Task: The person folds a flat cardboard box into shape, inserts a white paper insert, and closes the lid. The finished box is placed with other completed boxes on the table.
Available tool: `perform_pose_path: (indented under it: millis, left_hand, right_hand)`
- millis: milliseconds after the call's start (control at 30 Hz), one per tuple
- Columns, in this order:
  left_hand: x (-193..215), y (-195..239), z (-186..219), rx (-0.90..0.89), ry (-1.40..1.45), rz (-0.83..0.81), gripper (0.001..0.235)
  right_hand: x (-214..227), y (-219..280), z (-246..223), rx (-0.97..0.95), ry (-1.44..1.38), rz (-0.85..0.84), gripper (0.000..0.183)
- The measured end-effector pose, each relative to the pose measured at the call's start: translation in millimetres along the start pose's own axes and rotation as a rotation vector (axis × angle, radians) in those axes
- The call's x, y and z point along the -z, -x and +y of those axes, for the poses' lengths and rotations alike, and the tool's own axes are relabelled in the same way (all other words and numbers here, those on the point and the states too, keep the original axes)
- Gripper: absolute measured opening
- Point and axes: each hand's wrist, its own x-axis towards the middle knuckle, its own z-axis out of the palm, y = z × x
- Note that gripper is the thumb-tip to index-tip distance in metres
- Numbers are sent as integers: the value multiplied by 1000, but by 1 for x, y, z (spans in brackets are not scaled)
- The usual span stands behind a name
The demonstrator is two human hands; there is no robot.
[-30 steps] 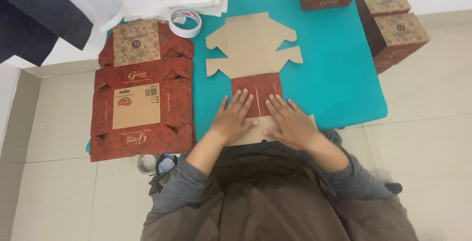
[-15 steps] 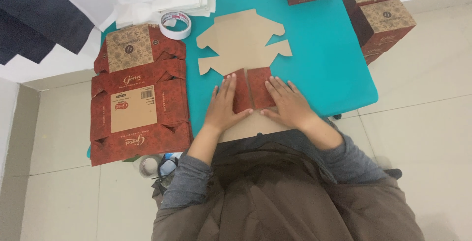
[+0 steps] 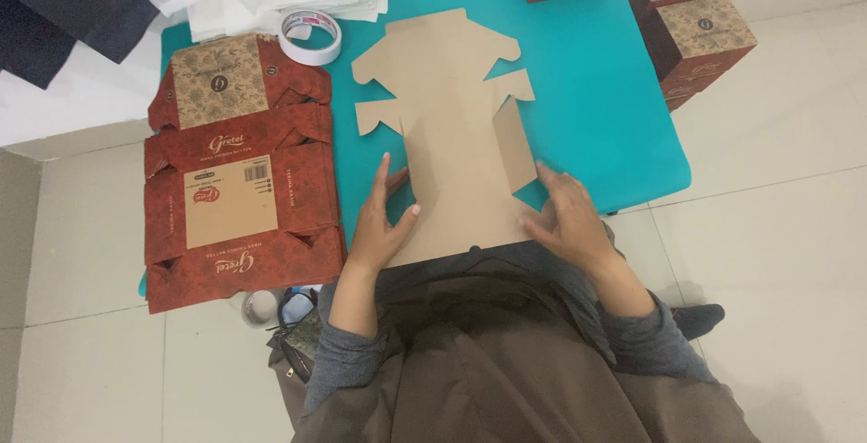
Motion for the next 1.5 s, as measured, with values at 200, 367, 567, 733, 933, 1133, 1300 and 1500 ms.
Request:
perform_pose_path:
  millis: [200, 367, 567, 733, 933, 1133, 1300, 1500]
  left_hand:
    - [5, -1, 15, 41, -43, -26, 93]
    - [9, -8, 12, 72, 31, -42, 90]
    - [20, -2, 24, 74, 148, -7, 80]
    - [36, 15, 42, 14, -17, 120, 72]
    - [26, 23, 39, -57, -312, 93, 64]
    - [2, 10, 6, -171, -548, 191, 31]
    - [-7, -7, 5, -188, -611, 295, 48]
    - [-4, -16, -5, -49, -351, 617, 48]
  right_hand:
    - [17, 12, -14, 61, 155, -134, 83]
    - [21, 2, -11, 60, 19, -17, 53]
    - [33, -20, -24, 97, -119, 224, 54]
    - [23, -30, -20, 93, -90, 433, 55]
    - [0, -39, -8, 24, -197, 540, 52]
    - [-3, -38, 0, 126, -268, 418, 48]
    - [-10, -44, 15, 103, -506, 281, 58]
    - [-21, -59, -1, 167, -560, 161, 46]
